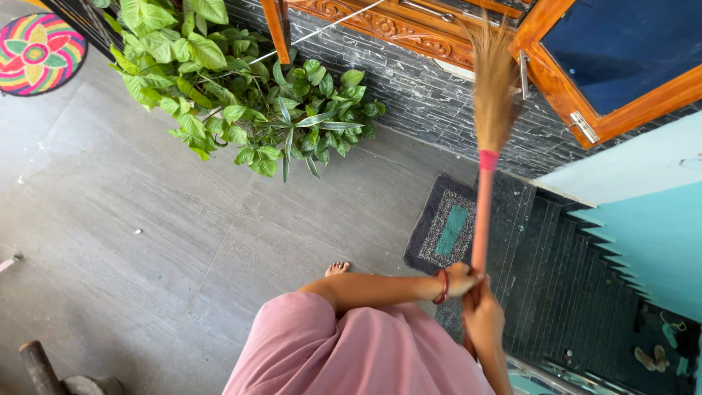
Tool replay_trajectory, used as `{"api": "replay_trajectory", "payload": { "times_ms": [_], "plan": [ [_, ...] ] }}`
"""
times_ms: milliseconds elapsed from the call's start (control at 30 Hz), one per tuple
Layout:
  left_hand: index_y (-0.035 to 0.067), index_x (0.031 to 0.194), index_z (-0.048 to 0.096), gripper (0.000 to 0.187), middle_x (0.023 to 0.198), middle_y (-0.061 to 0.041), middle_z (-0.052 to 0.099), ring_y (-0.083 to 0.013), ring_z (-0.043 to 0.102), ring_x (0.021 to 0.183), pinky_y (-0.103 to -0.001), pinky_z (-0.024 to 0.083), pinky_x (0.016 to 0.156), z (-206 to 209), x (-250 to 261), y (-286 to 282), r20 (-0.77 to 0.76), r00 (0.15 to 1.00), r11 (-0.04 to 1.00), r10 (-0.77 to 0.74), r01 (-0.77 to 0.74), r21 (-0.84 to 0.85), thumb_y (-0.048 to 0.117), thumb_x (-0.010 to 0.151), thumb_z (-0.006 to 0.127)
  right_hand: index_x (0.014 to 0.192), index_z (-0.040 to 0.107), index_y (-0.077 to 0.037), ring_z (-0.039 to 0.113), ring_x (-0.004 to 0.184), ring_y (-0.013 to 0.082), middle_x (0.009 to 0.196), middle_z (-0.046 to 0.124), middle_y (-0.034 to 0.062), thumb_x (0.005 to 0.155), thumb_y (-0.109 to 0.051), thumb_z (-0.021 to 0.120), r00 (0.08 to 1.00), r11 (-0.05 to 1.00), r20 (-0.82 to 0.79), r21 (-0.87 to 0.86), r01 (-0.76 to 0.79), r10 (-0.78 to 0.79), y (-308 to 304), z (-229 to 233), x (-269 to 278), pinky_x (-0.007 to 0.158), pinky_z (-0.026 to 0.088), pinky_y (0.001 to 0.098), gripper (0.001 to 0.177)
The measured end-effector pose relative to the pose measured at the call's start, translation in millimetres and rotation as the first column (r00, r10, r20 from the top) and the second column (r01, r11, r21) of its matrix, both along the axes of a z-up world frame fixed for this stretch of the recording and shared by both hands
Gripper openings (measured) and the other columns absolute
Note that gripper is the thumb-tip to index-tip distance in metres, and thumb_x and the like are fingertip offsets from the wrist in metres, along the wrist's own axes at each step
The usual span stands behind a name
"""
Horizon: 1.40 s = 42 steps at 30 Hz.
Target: The person uses a broom to brush dust and debris off a wooden window frame and its metal grates, opening and closing the window panes to reach different sections.
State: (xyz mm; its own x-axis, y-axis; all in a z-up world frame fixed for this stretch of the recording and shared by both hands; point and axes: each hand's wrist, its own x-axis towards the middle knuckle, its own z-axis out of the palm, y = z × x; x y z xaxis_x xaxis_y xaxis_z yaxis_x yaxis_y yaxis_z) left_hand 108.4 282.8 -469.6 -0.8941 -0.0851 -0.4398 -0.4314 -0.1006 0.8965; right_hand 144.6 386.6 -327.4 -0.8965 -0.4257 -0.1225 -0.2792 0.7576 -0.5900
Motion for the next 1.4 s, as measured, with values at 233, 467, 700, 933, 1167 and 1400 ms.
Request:
{"api": "replay_trajectory", "payload": {
  "times_ms": [233, 467, 700, 933, 1167, 1400],
  "plan": [
    [-0.003, 0.117, 0.067, 0.048, 0.105, -0.022, 0.073, -0.0291, 0.071, 0.095, -0.040, 0.054, 0.080, 4.2, 40.5, -62.5, 0.104, 0.926, 0.920, 0.364, -0.340, -0.196, 0.039, 0.106, 0.048, 0.145, 0.051, -0.009, 0.070, 0.076, 0.0374, 0.088, 0.070, 0.0192, 0.094, -0.014, 0.063, 0.880, 0.916, -0.297, -0.037, -0.399, 0.371, -51.1, -55.1, -17.6, 0.065, 0.056, 0.0460, 0.052],
    [-0.005, 0.116, 0.065, 0.044, 0.105, -0.025, 0.073, -0.0323, 0.074, 0.100, -0.043, 0.056, 0.087, 28.0, 37.8, -29.8, -0.016, 0.953, 0.941, 0.303, -0.302, -0.154, 0.034, 0.102, 0.052, 0.146, 0.054, -0.010, 0.071, 0.083, 0.0393, 0.095, 0.071, 0.0216, 0.091, -0.012, 0.066, 0.929, 0.938, -0.208, -0.097, -0.332, 0.307, -17.8, -2.2, -10.4, 0.068, 0.056, 0.0466, 0.056],
    [-0.005, 0.115, 0.070, 0.044, 0.105, -0.025, 0.073, -0.0338, 0.072, 0.099, -0.043, 0.054, 0.087, 30.9, 2.3, 14.6, -0.017, 1.000, 0.965, 0.001, -0.005, -0.261, 0.035, 0.101, 0.059, 0.153, 0.039, -0.010, 0.066, 0.046, 0.0230, 0.061, 0.069, 0.0185, 0.093, -0.015, 0.065, 0.953, 0.988, 0.293, -0.113, 0.109, -0.072, 28.8, -5.0, -23.0, 0.044, 0.052, 0.0384, 0.066],
    [0.000, 0.111, 0.071, 0.042, 0.102, -0.024, 0.073, -0.0364, 0.073, 0.099, -0.046, 0.056, 0.085, 2.2, 18.6, -38.0, 0.033, 0.962, 0.880, 0.272, -0.235, -0.414, 0.037, 0.103, 0.055, 0.147, 0.053, -0.011, 0.066, 0.046, 0.0167, 0.062, 0.069, 0.0130, 0.091, -0.008, 0.062, 0.922, 0.942, 0.264, -0.255, -0.217, 0.284, -22.2, -64.4, -59.3, 0.044, 0.053, 0.0332, 0.057],
    [0.004, 0.112, 0.066, 0.032, 0.104, -0.023, 0.073, -0.0404, 0.071, 0.096, -0.046, 0.056, 0.084, 104.1, 53.0, -29.0, -0.367, 0.873, 0.745, 0.321, -0.472, -0.471, 0.033, 0.101, 0.060, 0.145, 0.056, -0.008, 0.065, 0.056, 0.0155, 0.073, 0.068, 0.0103, 0.093, -0.007, 0.066, 0.893, 0.848, -0.302, -0.319, -0.424, 0.333, -18.0, 11.6, -36.9, 0.049, 0.049, 0.0324, 0.053],
    [0.004, 0.156, 0.043, 0.057, 0.122, -0.019, 0.065, -0.0344, 0.068, 0.112, -0.042, 0.055, 0.095, 212.1, -18.0, -32.9, -0.782, 0.622, 0.835, -0.029, -0.415, -0.361, 0.032, 0.107, 0.053, 0.156, 0.041, 0.011, 0.070, 0.109, 0.0407, 0.118, 0.066, 0.0304, 0.107, 0.002, 0.053, 0.721, 0.885, -0.688, -0.286, -0.368, 0.078, -27.9, 146.3, -70.8, 0.090, 0.055, 0.0443, 0.051]
  ]
}}
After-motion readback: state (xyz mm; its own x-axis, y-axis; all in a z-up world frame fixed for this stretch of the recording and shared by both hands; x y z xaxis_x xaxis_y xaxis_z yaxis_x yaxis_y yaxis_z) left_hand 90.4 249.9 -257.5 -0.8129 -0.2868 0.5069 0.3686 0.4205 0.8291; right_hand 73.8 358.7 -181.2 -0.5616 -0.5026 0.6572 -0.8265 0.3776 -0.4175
